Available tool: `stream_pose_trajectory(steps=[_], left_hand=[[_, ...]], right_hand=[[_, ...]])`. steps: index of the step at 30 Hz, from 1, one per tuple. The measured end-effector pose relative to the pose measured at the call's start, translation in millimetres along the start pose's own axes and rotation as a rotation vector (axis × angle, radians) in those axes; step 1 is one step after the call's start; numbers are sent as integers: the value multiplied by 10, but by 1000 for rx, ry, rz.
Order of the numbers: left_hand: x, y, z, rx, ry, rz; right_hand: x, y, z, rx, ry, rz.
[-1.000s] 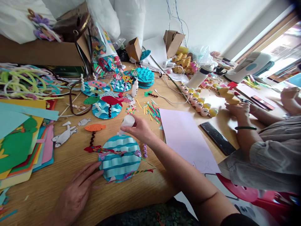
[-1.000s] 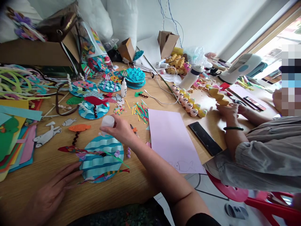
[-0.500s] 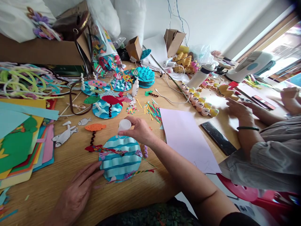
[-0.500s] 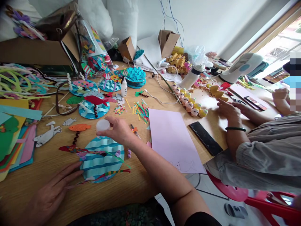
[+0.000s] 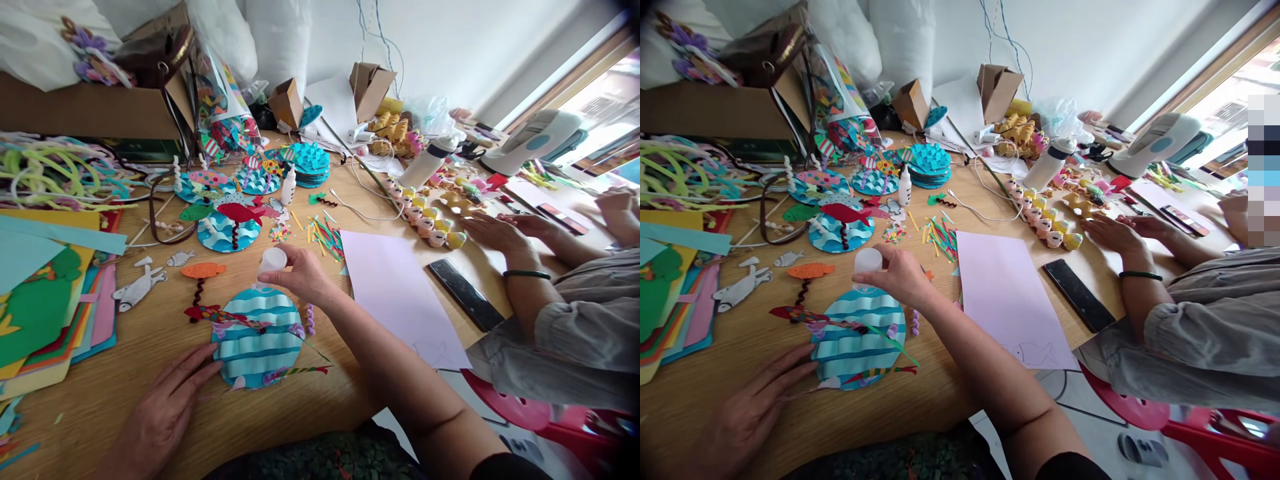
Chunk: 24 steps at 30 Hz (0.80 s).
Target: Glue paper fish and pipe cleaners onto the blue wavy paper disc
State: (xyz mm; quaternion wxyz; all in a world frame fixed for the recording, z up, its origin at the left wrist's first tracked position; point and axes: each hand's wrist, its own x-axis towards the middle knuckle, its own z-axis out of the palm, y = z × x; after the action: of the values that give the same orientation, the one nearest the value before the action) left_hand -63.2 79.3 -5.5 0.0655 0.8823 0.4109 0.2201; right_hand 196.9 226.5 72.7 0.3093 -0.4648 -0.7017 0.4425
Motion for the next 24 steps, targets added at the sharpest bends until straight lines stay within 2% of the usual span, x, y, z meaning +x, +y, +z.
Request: stream_pose_trajectory(steps=[4, 11, 17, 24], left_hand=[[18, 17, -19, -4, -14, 9], [-36, 99, -100, -31, 32, -93], [-161, 196, -99, -43, -24, -113], [84, 40, -129, -105, -71, -52]], right_hand=[[0, 27, 25, -46, -15, -12], [-15, 66, 48, -121, -26, -47], [-36, 25, 42, -170, -30, -18], [-24, 20, 39, -177, -46, -17]])
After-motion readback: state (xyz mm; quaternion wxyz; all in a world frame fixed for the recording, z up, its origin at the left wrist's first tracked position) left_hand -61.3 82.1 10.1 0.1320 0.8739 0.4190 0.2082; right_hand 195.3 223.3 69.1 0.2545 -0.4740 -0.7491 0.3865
